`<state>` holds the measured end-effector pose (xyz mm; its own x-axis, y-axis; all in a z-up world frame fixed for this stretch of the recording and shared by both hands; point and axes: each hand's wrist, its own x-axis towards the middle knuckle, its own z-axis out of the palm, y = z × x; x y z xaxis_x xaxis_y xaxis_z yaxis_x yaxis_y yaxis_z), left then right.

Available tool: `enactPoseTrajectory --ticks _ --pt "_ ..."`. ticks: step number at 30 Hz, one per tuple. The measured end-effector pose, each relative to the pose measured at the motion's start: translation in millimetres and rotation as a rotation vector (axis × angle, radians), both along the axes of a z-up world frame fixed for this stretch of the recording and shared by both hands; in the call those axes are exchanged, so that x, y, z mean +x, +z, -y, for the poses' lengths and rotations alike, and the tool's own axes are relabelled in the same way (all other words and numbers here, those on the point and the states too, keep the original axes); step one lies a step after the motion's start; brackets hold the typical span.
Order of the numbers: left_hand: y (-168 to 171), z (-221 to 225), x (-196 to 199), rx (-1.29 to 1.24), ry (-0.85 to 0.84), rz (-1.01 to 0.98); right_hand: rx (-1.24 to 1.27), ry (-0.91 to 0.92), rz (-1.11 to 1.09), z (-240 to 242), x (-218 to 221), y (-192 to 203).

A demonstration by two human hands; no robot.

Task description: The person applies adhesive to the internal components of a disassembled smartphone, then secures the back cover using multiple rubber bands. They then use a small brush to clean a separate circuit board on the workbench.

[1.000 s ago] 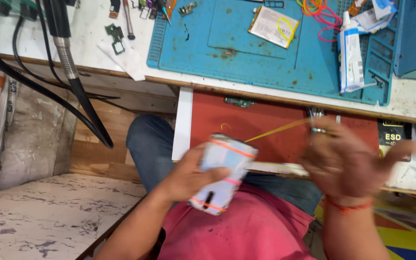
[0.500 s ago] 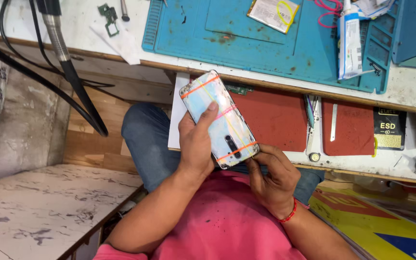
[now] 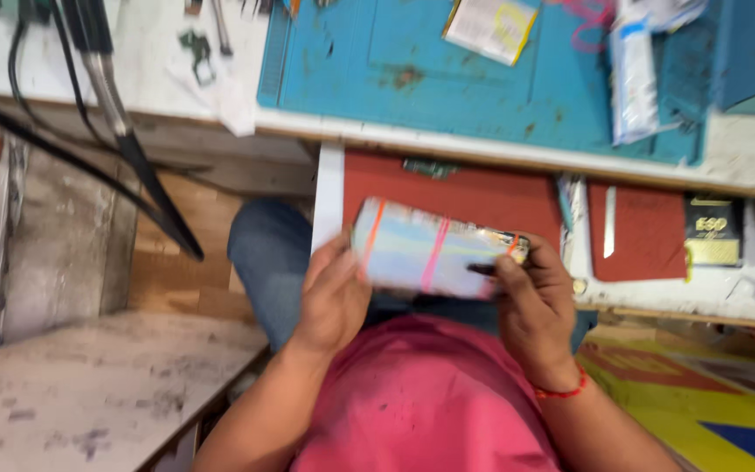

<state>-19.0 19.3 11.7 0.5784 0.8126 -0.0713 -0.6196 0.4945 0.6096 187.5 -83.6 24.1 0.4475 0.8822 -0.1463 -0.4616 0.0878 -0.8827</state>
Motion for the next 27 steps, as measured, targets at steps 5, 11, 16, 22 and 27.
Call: enactPoseTrajectory --ticks 5,11,16,22,27 --pt "2.6 9.7 -14.6 -0.055 -0.66 -0.038 -0.179 0.469 0.425 -24.8 45.3 44.5" --pt "-0.9 34.2 7.9 0.05 -0.564 -0.24 -0.134 0.417 1.268 -92.4 68.9 74.9" --pt "-9.6 30.9 -0.5 -0.146 -0.241 -0.158 -0.12 -0.065 2.143 -148.5 155.0 57.3" --pt "-8.1 29.4 -7.6 -0.207 -0.116 -0.168 -0.256 -0.041 2.346 -184.6 181.3 32.2" --pt "-6.4 27.1 -5.4 -0.194 -0.085 -0.22 -0.19 -0.048 2.26 -178.2 165.2 47.7"
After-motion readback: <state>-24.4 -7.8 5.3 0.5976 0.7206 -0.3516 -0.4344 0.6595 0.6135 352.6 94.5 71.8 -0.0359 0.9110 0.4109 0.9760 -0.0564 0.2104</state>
